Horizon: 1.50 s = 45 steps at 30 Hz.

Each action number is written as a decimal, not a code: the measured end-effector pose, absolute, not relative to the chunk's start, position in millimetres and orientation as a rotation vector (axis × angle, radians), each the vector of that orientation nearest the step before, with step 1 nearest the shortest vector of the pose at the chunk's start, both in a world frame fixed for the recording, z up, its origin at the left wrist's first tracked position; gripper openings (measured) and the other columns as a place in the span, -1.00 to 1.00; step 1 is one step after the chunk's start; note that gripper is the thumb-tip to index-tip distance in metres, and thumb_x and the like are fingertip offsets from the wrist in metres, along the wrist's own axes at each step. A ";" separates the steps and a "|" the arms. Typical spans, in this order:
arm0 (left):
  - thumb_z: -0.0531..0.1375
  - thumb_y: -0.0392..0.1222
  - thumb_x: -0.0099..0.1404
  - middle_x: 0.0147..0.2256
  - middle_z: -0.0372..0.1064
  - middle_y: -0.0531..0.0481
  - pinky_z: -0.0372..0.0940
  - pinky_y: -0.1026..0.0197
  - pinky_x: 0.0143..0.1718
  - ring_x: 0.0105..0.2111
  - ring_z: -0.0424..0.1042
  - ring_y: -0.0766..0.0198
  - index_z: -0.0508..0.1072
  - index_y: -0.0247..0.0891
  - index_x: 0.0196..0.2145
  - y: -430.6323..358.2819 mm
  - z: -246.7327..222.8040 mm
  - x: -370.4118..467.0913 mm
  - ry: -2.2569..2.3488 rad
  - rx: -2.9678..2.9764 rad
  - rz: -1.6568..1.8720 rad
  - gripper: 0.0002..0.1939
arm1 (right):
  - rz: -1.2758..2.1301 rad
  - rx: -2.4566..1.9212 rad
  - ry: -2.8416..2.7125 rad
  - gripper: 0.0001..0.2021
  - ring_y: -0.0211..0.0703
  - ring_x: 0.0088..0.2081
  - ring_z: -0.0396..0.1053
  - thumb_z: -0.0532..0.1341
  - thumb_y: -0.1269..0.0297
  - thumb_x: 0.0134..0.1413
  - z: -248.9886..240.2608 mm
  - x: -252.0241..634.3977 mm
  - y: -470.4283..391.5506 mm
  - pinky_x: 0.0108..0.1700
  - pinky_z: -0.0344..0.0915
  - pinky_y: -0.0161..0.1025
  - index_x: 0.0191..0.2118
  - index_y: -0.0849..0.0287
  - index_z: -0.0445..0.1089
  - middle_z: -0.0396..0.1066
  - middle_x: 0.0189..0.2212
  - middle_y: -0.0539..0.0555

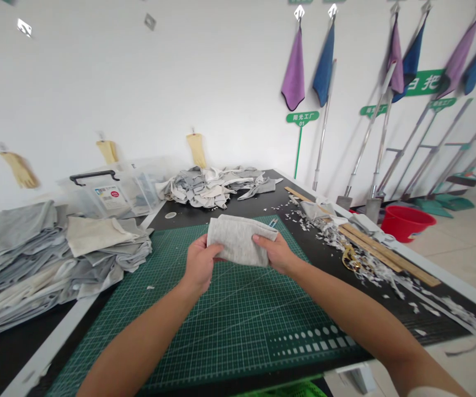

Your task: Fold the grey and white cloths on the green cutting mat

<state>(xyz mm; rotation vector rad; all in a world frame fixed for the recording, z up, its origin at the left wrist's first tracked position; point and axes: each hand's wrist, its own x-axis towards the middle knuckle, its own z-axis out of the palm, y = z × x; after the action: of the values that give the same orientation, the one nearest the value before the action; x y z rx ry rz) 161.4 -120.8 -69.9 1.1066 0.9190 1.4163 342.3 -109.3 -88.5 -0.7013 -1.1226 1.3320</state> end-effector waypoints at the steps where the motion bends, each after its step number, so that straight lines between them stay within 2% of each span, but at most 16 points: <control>1: 0.21 -0.25 -0.08 -0.43 0.43 0.00 0.27 0.29 -0.54 -0.49 0.37 0.29 0.44 -0.33 -0.33 -119.1 -70.5 160.8 0.979 1.109 1.405 -0.72 | 1.306 -0.703 -1.130 -0.63 -0.06 -0.24 0.42 0.33 0.15 -0.19 -85.6 342.6 -108.4 -0.12 0.31 -0.08 -0.19 0.16 0.45 0.49 -0.26 0.08; 7: 0.19 -0.24 -0.03 -0.37 0.44 -0.04 0.30 0.27 -0.53 -0.45 0.40 0.26 0.43 -0.33 -0.28 -118.4 -70.8 157.8 0.999 1.164 1.355 -0.71 | 1.171 -0.739 -1.213 -0.73 -0.09 -0.29 0.41 0.32 0.17 -0.16 -68.6 345.3 -111.7 -0.14 0.27 -0.12 -0.29 0.21 0.48 0.50 -0.34 0.06; 11: 0.25 -0.23 -0.05 -0.34 0.47 -0.06 0.31 0.24 -0.41 -0.41 0.44 0.23 0.42 -0.32 -0.21 -124.7 -63.9 158.5 0.829 1.154 1.388 -0.63 | 1.111 -0.761 -1.241 -0.74 -0.11 -0.31 0.39 0.32 0.18 -0.18 -64.1 346.1 -113.8 -0.17 0.27 -0.14 -0.32 0.21 0.47 0.49 -0.35 0.05; 17: 0.36 -0.19 -0.10 -0.33 0.48 -0.07 0.33 0.16 -0.28 -0.36 0.45 0.19 0.43 -0.34 -0.23 -125.5 -63.9 161.1 0.786 1.130 1.386 -0.57 | 1.021 -0.881 -1.356 -0.76 -0.20 -0.41 0.32 0.30 0.16 -0.16 -63.7 346.9 -113.0 -0.30 0.23 -0.23 -0.37 0.23 0.45 0.45 -0.44 0.02; 20: 0.35 -0.19 -0.08 -0.32 0.49 -0.07 0.33 0.14 -0.26 -0.36 0.46 0.19 0.45 -0.33 -0.23 -122.4 -66.7 160.3 0.794 1.137 1.383 -0.60 | 0.942 -0.918 -1.427 -0.77 -0.27 -0.48 0.24 0.29 0.14 -0.15 -63.7 347.5 -114.4 -0.39 0.17 -0.30 -0.45 0.22 0.40 0.36 -0.54 -0.04; 24: 0.35 -0.19 -0.06 -0.37 0.49 -0.10 0.33 0.14 -0.25 -0.37 0.46 0.18 0.50 -0.37 -0.29 -121.5 -69.5 158.5 0.807 1.191 1.357 -0.67 | 0.858 -0.964 -1.538 -0.70 -0.33 -0.56 0.11 0.25 0.09 -0.10 -66.5 348.3 -114.9 -0.51 0.05 -0.36 -0.58 0.22 0.29 0.20 -0.65 -0.09; 27: 0.33 -0.17 -0.02 -0.35 0.49 -0.10 0.31 0.17 -0.24 -0.34 0.45 0.19 0.52 -0.36 -0.29 -122.8 -70.9 159.1 0.829 1.246 1.383 -0.69 | 0.866 -0.970 -1.544 -0.66 -0.31 -0.54 0.14 0.16 0.03 0.01 -71.4 348.6 -112.1 -0.48 0.10 -0.34 -0.54 0.23 0.33 0.24 -0.62 -0.06; 31: 0.28 -0.11 0.05 -0.35 0.49 -0.05 0.29 0.26 -0.29 -0.36 0.42 0.26 0.50 -0.33 -0.28 -122.0 -71.9 162.1 0.917 1.270 1.542 -0.71 | 0.892 -0.962 -1.490 -0.68 -0.23 -0.46 0.26 0.16 0.03 0.01 -78.5 347.0 -110.0 -0.39 0.21 -0.30 -0.44 0.22 0.40 0.37 -0.51 -0.01; 35: 0.26 -0.03 0.06 -0.41 0.45 0.01 0.26 0.30 -0.38 -0.44 0.38 0.32 0.46 -0.32 -0.28 -115.6 -74.6 162.9 0.964 1.196 1.667 -0.67 | 1.156 -0.833 -1.560 -0.65 -0.15 -0.31 0.36 0.26 0.09 -0.10 -89.1 339.0 -114.5 -0.25 0.30 -0.22 -0.22 0.23 0.42 0.44 -0.33 0.05; 37: 0.24 0.00 0.07 -0.43 0.42 0.03 0.24 0.32 -0.42 -0.47 0.35 0.34 0.45 -0.33 -0.29 -109.7 -78.6 160.9 1.020 1.211 1.675 -0.65 | 1.244 -0.822 -1.574 -0.63 -0.15 -0.34 0.36 0.25 0.10 -0.08 -94.9 334.2 -116.4 -0.28 0.32 -0.20 -0.17 0.25 0.40 0.44 -0.34 0.06; 40: 0.17 0.07 0.13 -0.48 0.37 0.04 0.17 0.34 -0.49 -0.50 0.29 0.35 0.44 -0.34 -0.31 -97.9 -87.7 154.7 1.154 1.315 1.598 -0.63 | 1.150 -0.922 -1.569 -0.72 -0.22 -0.47 0.31 0.15 0.14 0.01 -96.9 331.6 -116.2 -0.41 0.32 -0.25 -0.22 0.22 0.39 0.39 -0.46 0.00; 43: 0.07 0.12 0.20 -0.54 0.30 0.06 0.08 0.35 -0.54 -0.54 0.22 0.37 0.43 -0.33 -0.40 -86.9 -96.2 148.3 1.336 1.446 1.527 -0.58 | 0.850 -0.991 -1.618 -0.84 -0.21 -0.41 0.30 0.13 0.24 0.01 -89.7 334.8 -114.6 -0.39 0.31 -0.30 -0.35 0.19 0.40 0.35 -0.46 -0.02; 45: 0.03 0.14 0.22 -0.56 0.26 0.07 0.03 0.35 -0.56 -0.55 0.18 0.37 0.41 -0.33 -0.45 -82.7 -99.4 145.7 1.425 1.533 1.502 -0.56 | 0.822 -1.005 -1.615 -0.85 -0.24 -0.47 0.29 0.12 0.24 0.02 -84.6 336.8 -114.9 -0.48 0.30 -0.33 -0.37 0.18 0.38 0.31 -0.50 -0.04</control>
<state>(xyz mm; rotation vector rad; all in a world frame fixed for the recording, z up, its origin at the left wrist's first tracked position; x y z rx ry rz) 145.7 -82.7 -99.4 1.5333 1.4254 1.5021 336.8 -114.9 -84.6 -1.0052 -1.6151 0.8224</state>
